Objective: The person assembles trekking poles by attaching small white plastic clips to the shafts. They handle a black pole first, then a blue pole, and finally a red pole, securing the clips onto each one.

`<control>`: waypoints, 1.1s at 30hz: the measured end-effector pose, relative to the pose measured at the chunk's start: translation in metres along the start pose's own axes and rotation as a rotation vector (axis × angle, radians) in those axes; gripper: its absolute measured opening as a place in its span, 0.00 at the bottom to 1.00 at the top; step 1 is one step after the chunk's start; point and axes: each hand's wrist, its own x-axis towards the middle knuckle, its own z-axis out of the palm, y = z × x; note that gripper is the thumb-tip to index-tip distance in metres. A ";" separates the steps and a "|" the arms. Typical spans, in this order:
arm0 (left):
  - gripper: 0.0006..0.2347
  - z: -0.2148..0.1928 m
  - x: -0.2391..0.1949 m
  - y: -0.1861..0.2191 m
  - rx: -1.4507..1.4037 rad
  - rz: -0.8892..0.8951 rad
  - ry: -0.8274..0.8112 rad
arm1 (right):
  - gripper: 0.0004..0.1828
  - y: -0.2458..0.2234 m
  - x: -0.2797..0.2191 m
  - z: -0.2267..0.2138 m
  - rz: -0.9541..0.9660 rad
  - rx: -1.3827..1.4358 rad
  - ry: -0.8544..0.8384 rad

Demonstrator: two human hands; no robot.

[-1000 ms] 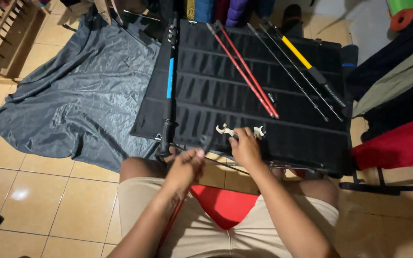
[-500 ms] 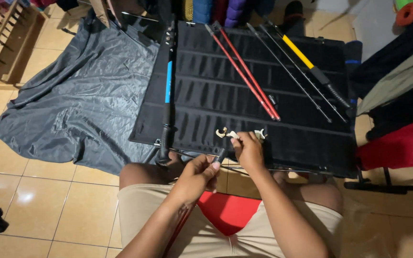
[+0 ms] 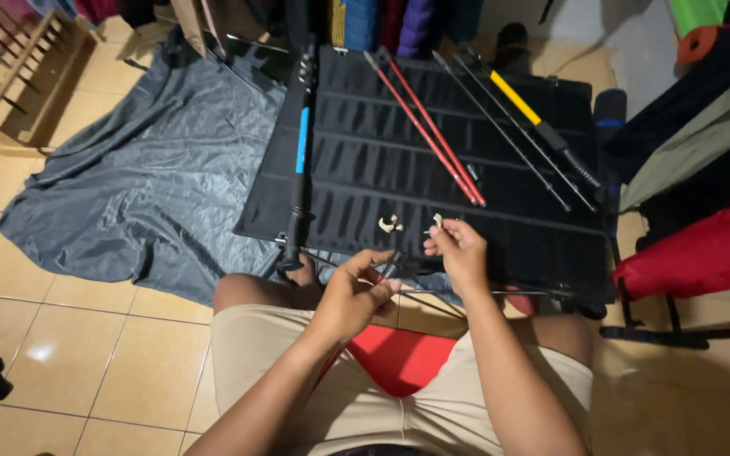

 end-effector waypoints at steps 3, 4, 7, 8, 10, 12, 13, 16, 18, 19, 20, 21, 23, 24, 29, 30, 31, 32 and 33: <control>0.20 -0.002 0.005 -0.003 0.082 0.072 -0.018 | 0.13 -0.019 -0.008 0.000 -0.021 0.075 -0.011; 0.20 -0.003 0.006 -0.004 0.083 0.080 -0.017 | 0.13 -0.033 -0.012 0.001 -0.029 0.078 -0.014; 0.23 0.001 0.009 -0.002 0.181 0.099 0.070 | 0.11 -0.065 -0.025 0.001 -0.064 0.097 -0.077; 0.18 0.005 0.008 0.002 0.135 0.059 0.068 | 0.11 -0.072 -0.028 0.000 -0.089 0.111 -0.104; 0.13 0.009 0.009 0.004 0.089 0.011 0.062 | 0.11 -0.085 -0.034 -0.001 -0.108 0.123 -0.127; 0.08 0.009 0.008 0.000 0.107 -0.021 0.039 | 0.11 -0.095 -0.041 -0.003 -0.172 0.112 -0.186; 0.08 0.011 0.006 0.008 0.107 -0.027 0.040 | 0.11 -0.099 -0.044 -0.003 -0.166 0.112 -0.186; 0.06 0.016 0.002 0.023 0.068 -0.051 0.011 | 0.12 -0.109 -0.052 -0.002 -0.215 0.086 -0.260; 0.08 0.015 0.006 0.018 0.123 -0.089 -0.018 | 0.11 -0.111 -0.057 -0.002 -0.234 0.037 -0.320; 0.08 0.016 0.005 0.020 0.122 -0.091 -0.018 | 0.11 -0.110 -0.058 -0.004 -0.232 0.037 -0.321; 0.08 0.016 0.003 0.022 0.136 -0.070 -0.002 | 0.11 -0.110 -0.059 -0.005 -0.236 0.019 -0.343; 0.08 0.016 0.001 0.024 0.150 -0.049 0.015 | 0.12 -0.110 -0.060 -0.005 -0.241 0.001 -0.368; 0.08 0.014 0.002 0.017 0.153 -0.035 0.028 | 0.12 -0.108 -0.061 -0.006 -0.239 -0.006 -0.384; 0.09 0.014 0.003 0.014 0.158 -0.020 0.040 | 0.12 -0.107 -0.061 -0.007 -0.239 -0.013 -0.399; 0.09 0.014 0.006 0.010 0.223 0.013 0.069 | 0.11 -0.107 -0.065 -0.002 -0.261 -0.049 -0.442; 0.09 0.014 0.006 0.011 0.276 0.019 0.081 | 0.11 -0.110 -0.067 0.000 -0.287 -0.076 -0.452; 0.09 0.014 0.008 0.009 0.274 0.019 0.082 | 0.11 -0.122 -0.070 0.002 -0.286 -0.077 -0.453; 0.10 0.013 0.009 0.007 0.329 0.030 0.099 | 0.11 -0.133 -0.073 0.004 -0.393 -0.208 -0.445; 0.10 0.012 0.010 0.004 0.384 0.041 0.117 | 0.10 -0.145 -0.077 0.006 -0.498 -0.340 -0.435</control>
